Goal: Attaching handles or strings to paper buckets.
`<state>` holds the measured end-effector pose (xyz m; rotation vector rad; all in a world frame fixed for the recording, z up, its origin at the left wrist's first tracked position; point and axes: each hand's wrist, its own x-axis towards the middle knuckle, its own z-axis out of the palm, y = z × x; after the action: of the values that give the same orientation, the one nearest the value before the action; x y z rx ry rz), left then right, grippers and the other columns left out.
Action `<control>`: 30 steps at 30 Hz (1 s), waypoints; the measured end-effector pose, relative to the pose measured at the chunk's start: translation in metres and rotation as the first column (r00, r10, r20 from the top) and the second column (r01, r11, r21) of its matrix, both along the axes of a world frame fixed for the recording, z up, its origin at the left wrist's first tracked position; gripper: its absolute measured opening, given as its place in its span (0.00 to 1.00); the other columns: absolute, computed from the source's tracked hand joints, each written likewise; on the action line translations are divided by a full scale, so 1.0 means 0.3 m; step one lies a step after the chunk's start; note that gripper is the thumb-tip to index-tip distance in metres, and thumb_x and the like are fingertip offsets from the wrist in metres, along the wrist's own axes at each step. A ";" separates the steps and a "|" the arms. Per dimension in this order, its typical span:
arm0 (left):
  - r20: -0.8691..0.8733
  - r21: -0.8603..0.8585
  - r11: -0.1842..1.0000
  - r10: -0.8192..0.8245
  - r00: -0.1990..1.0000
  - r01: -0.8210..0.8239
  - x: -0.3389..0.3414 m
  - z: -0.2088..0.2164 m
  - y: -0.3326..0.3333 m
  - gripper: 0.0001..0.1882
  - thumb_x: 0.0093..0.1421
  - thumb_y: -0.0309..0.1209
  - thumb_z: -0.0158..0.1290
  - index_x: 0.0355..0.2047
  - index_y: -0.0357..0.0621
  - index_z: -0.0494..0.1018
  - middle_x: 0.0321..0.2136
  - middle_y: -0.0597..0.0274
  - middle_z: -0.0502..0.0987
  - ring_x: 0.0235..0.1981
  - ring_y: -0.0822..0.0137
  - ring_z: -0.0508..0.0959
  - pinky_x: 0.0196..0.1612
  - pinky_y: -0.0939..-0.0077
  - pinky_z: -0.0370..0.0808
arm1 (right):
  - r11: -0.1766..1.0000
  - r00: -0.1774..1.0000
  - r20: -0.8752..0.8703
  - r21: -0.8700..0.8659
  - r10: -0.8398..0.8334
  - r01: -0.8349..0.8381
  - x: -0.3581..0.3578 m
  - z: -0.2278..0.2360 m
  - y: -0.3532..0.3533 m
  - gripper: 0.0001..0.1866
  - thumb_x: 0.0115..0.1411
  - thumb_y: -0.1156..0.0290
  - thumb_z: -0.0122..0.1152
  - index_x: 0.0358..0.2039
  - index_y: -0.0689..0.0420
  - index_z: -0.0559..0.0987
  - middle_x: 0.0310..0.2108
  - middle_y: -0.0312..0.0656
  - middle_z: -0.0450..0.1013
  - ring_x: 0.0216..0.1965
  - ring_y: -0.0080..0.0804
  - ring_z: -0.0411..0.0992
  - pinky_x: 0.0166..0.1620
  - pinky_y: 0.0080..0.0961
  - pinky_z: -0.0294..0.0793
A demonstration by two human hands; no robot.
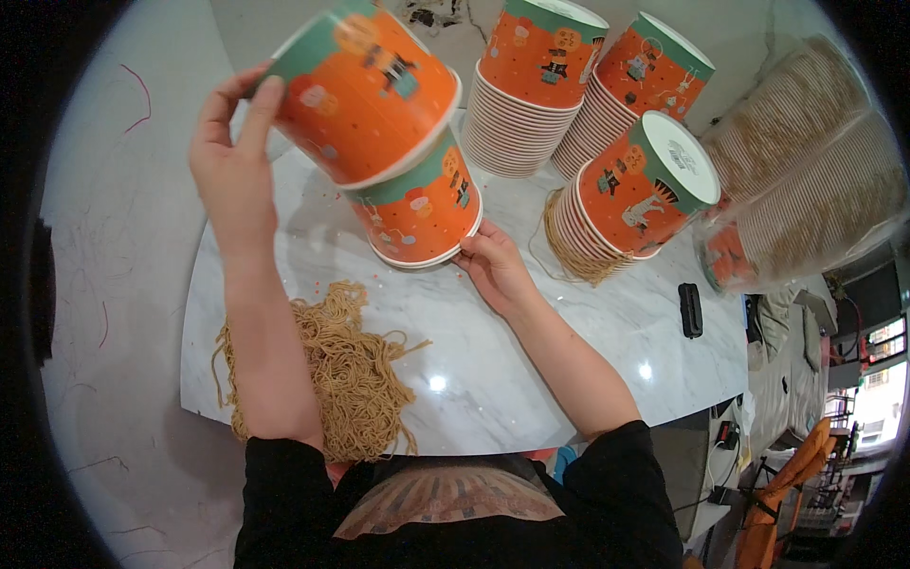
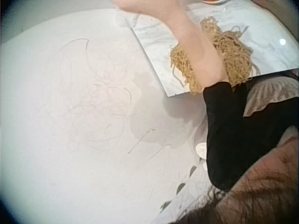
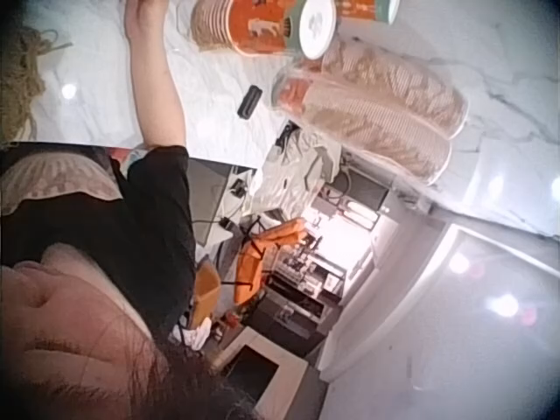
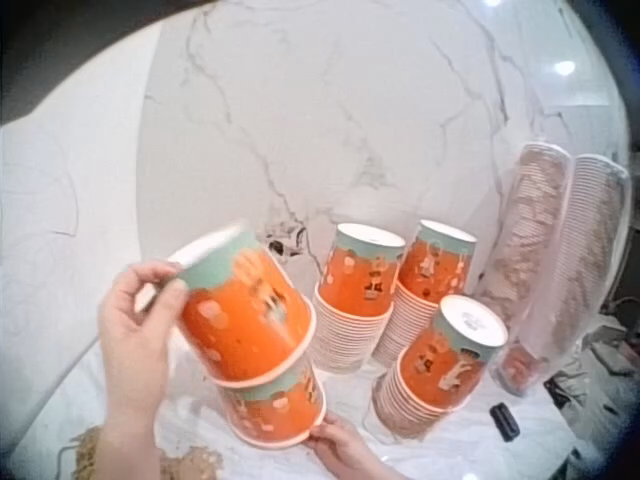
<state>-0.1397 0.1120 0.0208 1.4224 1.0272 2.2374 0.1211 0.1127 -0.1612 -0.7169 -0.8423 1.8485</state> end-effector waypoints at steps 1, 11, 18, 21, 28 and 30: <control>0.019 -0.012 1.000 0.009 1.000 -0.009 -0.035 0.001 0.003 0.10 0.64 0.26 0.61 0.43 0.35 0.79 0.39 0.63 0.80 0.40 0.74 0.78 0.46 0.82 0.75 | 1.000 1.000 0.000 0.000 0.002 -0.002 -0.004 0.000 0.000 0.20 0.62 0.73 0.60 0.55 0.60 0.73 0.51 0.40 0.76 0.51 0.28 0.74 0.60 0.33 0.70; -0.361 -0.310 0.819 0.368 0.857 -0.482 -0.259 -0.098 0.073 0.13 0.59 0.35 0.63 0.41 0.43 0.81 0.36 0.62 0.82 0.38 0.65 0.81 0.43 0.72 0.76 | 0.998 0.994 -0.086 -0.028 -0.060 0.058 -0.015 0.025 -0.012 0.23 0.60 0.72 0.60 0.56 0.63 0.72 0.55 0.44 0.74 0.57 0.33 0.72 0.65 0.38 0.67; -0.577 -0.227 0.698 0.465 0.671 -0.680 -0.289 -0.155 0.101 0.10 0.59 0.33 0.61 0.38 0.41 0.82 0.39 0.54 0.81 0.40 0.54 0.80 0.46 0.61 0.76 | 0.998 0.994 -0.100 -0.033 -0.053 0.050 -0.019 0.029 -0.014 0.23 0.61 0.71 0.60 0.56 0.64 0.72 0.56 0.45 0.74 0.58 0.34 0.72 0.66 0.38 0.66; -0.613 -0.291 0.689 0.399 0.682 -0.664 -0.277 -0.174 0.108 0.10 0.58 0.33 0.61 0.38 0.41 0.82 0.39 0.53 0.81 0.41 0.54 0.80 0.47 0.60 0.75 | 0.998 0.991 -0.121 -0.038 -0.063 0.059 -0.007 0.017 -0.009 0.23 0.60 0.72 0.57 0.56 0.64 0.71 0.57 0.44 0.73 0.58 0.34 0.71 0.66 0.39 0.65; -0.594 -0.376 0.696 0.326 0.736 -0.612 -0.243 -0.198 0.113 0.09 0.58 0.29 0.61 0.38 0.39 0.82 0.37 0.51 0.79 0.27 0.58 0.82 0.26 0.66 0.79 | 0.996 0.978 -0.196 -0.064 -0.066 0.054 -0.008 0.026 -0.013 0.24 0.60 0.73 0.53 0.57 0.65 0.70 0.56 0.44 0.73 0.58 0.34 0.71 0.66 0.40 0.65; -0.571 -0.439 0.689 0.282 0.771 -0.577 -0.218 -0.174 0.100 0.09 0.58 0.28 0.61 0.37 0.38 0.82 0.38 0.51 0.80 0.26 0.60 0.82 0.23 0.67 0.79 | 0.998 0.982 -0.183 -0.041 -0.046 0.039 -0.005 0.025 -0.011 0.24 0.60 0.74 0.52 0.57 0.65 0.70 0.55 0.44 0.73 0.57 0.34 0.71 0.65 0.39 0.66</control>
<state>-0.2050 0.1421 -0.0315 1.5284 2.2254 1.5525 0.1197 0.1094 -0.1537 -0.5724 -0.6693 1.8641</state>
